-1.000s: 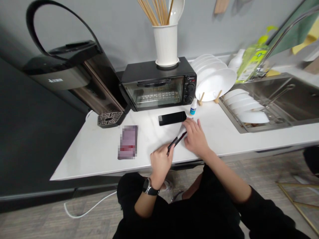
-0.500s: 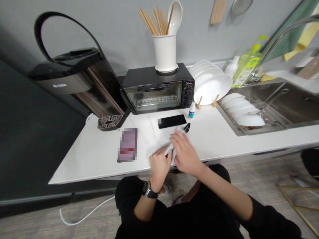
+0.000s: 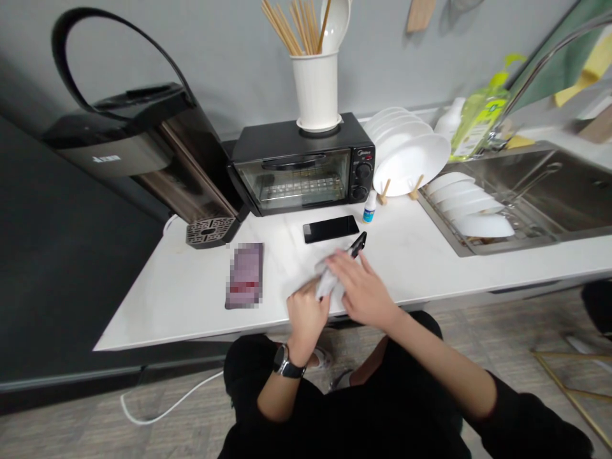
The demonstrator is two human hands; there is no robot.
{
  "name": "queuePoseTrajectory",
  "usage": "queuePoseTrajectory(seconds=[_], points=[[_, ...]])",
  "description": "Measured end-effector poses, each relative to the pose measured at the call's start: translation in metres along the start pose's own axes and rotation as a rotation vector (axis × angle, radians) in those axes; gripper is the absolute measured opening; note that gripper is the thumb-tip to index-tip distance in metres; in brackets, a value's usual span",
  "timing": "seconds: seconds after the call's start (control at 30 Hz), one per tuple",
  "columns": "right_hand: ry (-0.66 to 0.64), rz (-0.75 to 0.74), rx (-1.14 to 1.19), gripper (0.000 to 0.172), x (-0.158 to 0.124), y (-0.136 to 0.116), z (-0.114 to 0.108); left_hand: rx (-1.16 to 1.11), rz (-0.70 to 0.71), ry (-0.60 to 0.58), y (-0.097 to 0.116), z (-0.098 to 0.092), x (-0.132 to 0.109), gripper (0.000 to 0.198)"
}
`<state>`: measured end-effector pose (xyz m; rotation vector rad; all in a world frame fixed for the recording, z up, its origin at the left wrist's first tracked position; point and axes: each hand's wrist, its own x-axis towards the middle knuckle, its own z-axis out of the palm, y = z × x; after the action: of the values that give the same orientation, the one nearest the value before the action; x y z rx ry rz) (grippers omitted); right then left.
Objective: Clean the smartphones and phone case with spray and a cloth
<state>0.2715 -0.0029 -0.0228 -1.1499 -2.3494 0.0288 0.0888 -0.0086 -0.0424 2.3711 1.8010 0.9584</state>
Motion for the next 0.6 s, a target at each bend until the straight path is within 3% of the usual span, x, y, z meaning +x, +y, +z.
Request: queuePoseTrajectory(seconds=[0.1, 0.17, 0.3, 0.37, 0.47, 0.53, 0.6], points=[[0.123, 0.217, -0.056, 0.089, 0.003, 0.016, 0.000, -0.024, 0.001, 0.045, 0.002, -0.001, 0.000, 0.029], [0.096, 0.169, -0.043, 0.088, 0.001, 0.009, 0.002, -0.044, 0.003, 0.052, 0.003, -0.001, 0.001, 0.028], [-0.044, -0.092, 0.028, 0.089, -0.004, -0.010, 0.003, -0.088, 0.001, 0.041, 0.002, -0.001, 0.001, 0.023], [-0.008, -0.027, -0.003, 0.088, -0.002, 0.001, 0.000, -0.081, 0.009, 0.039, 0.003, -0.001, 0.001, 0.023], [0.089, 0.197, -0.095, 0.087, 0.002, 0.020, -0.006, -0.069, 0.008, 0.032, 0.004, -0.003, 0.001, 0.028], [0.060, 0.152, -0.079, 0.087, 0.001, 0.015, -0.006, -0.064, -0.003, 0.029, 0.004, -0.003, 0.001, 0.027], [-0.023, -0.013, -0.018, 0.089, -0.002, 0.003, -0.003, -0.055, -0.017, 0.018, 0.003, -0.002, 0.000, 0.025]])
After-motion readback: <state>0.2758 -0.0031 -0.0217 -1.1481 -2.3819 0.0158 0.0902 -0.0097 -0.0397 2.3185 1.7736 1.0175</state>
